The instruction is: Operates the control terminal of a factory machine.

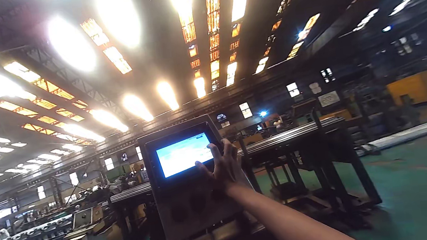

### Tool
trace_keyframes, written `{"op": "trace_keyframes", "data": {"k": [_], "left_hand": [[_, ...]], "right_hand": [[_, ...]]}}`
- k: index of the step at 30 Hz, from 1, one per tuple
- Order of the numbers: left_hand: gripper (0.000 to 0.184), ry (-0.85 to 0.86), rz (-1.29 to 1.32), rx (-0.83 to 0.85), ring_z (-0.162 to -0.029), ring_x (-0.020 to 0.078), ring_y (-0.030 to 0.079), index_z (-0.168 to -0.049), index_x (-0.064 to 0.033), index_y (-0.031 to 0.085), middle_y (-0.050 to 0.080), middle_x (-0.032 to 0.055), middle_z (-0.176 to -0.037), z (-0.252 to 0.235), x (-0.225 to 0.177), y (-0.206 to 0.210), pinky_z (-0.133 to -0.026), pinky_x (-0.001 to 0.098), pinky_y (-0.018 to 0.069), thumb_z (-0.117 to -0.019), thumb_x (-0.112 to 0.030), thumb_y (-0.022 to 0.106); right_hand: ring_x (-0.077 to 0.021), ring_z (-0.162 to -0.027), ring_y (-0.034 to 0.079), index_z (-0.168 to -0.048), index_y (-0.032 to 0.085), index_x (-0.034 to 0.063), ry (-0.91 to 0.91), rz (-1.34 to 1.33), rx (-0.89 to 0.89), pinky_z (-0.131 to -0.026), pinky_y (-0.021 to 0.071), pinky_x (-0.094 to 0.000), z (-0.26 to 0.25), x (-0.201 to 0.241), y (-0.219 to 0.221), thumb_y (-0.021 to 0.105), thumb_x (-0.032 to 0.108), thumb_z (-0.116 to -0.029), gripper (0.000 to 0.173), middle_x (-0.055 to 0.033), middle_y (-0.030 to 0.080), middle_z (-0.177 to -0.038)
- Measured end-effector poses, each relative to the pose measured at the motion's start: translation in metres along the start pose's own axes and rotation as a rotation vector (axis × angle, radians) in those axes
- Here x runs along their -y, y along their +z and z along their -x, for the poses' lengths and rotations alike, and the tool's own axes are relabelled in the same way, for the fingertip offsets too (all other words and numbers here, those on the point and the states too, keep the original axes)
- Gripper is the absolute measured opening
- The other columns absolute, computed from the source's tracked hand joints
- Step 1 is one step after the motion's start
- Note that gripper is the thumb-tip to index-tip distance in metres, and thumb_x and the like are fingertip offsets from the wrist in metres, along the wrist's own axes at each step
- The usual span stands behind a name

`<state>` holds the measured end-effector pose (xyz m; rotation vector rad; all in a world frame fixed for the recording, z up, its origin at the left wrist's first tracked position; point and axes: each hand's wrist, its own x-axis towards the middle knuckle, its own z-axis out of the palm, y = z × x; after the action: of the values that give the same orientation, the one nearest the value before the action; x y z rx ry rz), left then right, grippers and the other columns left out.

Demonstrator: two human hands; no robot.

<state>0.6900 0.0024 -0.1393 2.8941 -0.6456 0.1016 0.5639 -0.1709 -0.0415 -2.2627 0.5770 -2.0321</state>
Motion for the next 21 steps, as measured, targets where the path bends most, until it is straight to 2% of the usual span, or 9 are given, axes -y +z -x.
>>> {"op": "trace_keyframes", "data": {"k": [2, 6, 8, 10, 12, 14, 16, 17, 21], "left_hand": [[0.051, -0.014, 0.031, 0.01, -0.139, 0.04, 0.05, -0.135, -0.0018, 0.063, 0.06, 0.0204, -0.142, 0.002, 0.0, -0.003, -0.111, 0.0651, 0.0376, -0.1071, -0.043, 0.051], [0.05, 0.028, 0.015, -0.054, -0.135, 0.0428, 0.054, -0.131, -0.001, 0.066, 0.064, 0.0228, -0.137, -0.009, 0.007, 0.009, -0.109, 0.0665, 0.0399, -0.1042, -0.042, 0.055], [0.048, 0.021, -0.005, -0.044, -0.136, 0.041, 0.053, -0.133, -0.0028, 0.065, 0.062, 0.0213, -0.14, -0.003, 0.006, 0.007, -0.108, 0.0644, 0.0414, -0.1047, -0.041, 0.055], [0.047, -0.002, -0.009, 0.003, -0.139, 0.0385, 0.051, -0.137, -0.005, 0.062, 0.059, 0.0188, -0.144, 0.006, 0.002, -0.001, -0.109, 0.0627, 0.0415, -0.1069, -0.04, 0.052], [0.05, 0.01, -0.004, -0.014, -0.139, 0.0388, 0.052, -0.136, -0.0059, 0.063, 0.061, 0.0183, -0.142, 0.003, 0.003, 0.001, -0.11, 0.0639, 0.0402, -0.1067, -0.044, 0.05], [0.05, 0.009, -0.005, -0.007, -0.138, 0.0385, 0.052, -0.135, -0.0051, 0.064, 0.062, 0.0183, -0.141, 0.007, 0.002, -0.001, -0.11, 0.0638, 0.0399, -0.1072, -0.044, 0.049], [0.048, -0.003, -0.013, 0.005, -0.138, 0.0381, 0.052, -0.135, -0.005, 0.063, 0.062, 0.0183, -0.141, 0.013, 0.002, -0.005, -0.109, 0.0634, 0.0411, -0.106, -0.042, 0.052], [0.048, -0.011, -0.001, -0.002, -0.138, 0.0381, 0.052, -0.135, -0.0054, 0.064, 0.062, 0.0182, -0.141, 0.013, 0.001, -0.006, -0.109, 0.0635, 0.0409, -0.1053, -0.042, 0.053], [0.047, -0.024, 0.022, -0.023, -0.138, 0.0345, 0.053, -0.131, -0.0073, 0.067, 0.064, 0.0134, -0.141, 0.011, 0.001, -0.004, -0.111, 0.0617, 0.0405, -0.1049, -0.043, 0.052]], "right_hand": [[-0.047, -0.133, 0.047, -0.14, 0.056, 0.0063, -0.003, -0.021, -0.021, -0.097, 0.0429, -0.0597, 0.001, -0.001, 0.001, 0.057, 0.065, -0.0919, 0.076, -0.0302, 0.043, -0.15], [-0.0467, -0.13, 0.048, -0.145, 0.053, 0.0105, -0.013, -0.051, -0.05, -0.092, 0.0439, -0.0605, 0.002, -0.001, 0.002, 0.057, 0.063, -0.0921, 0.074, -0.0288, 0.044, -0.147], [-0.0466, -0.129, 0.048, -0.144, 0.053, 0.0107, -0.018, -0.042, -0.06, -0.091, 0.0444, -0.0602, 0.002, -0.001, 0.003, 0.056, 0.062, -0.0916, 0.074, -0.0287, 0.046, -0.146], [-0.0468, -0.131, 0.047, -0.144, 0.053, 0.0101, -0.01, -0.043, -0.047, -0.093, 0.044, -0.0605, 0.002, 0.0, 0.001, 0.058, 0.062, -0.0915, 0.074, -0.029, 0.045, -0.147], [-0.0464, -0.134, 0.045, -0.146, 0.052, 0.0106, -0.003, -0.041, -0.023, -0.097, 0.0423, -0.0609, 0.003, 0.001, -0.002, 0.059, 0.061, -0.0919, 0.074, -0.0284, 0.043, -0.149], [-0.0473, -0.135, 0.044, -0.144, 0.054, 0.0106, -0.083, -0.012, -0.025, -0.101, 0.0394, -0.0616, 0.006, -0.001, -0.006, 0.054, 0.064, -0.0929, 0.074, -0.0288, 0.042, -0.15], [-0.0488, -0.134, 0.046, -0.137, 0.062, 0.0145, -0.254, 0.022, -0.096, -0.105, 0.0368, -0.0638, 0.013, 0.001, -0.003, 0.047, 0.07, -0.0934, 0.072, -0.0283, 0.048, -0.147], [-0.049, -0.131, 0.048, -0.132, 0.065, 0.017, -0.334, 0.002, -0.147, -0.103, 0.0371, -0.0647, 0.015, 0.005, 0.002, 0.046, 0.072, -0.0925, 0.07, -0.0275, 0.051, -0.143], [-0.0472, -0.128, 0.049, -0.129, 0.068, 0.0198, -0.426, -0.074, -0.144, -0.105, 0.0369, -0.0638, 0.027, 0.039, 0.009, 0.051, 0.069, -0.0916, 0.064, -0.0243, 0.054, -0.14]]}}
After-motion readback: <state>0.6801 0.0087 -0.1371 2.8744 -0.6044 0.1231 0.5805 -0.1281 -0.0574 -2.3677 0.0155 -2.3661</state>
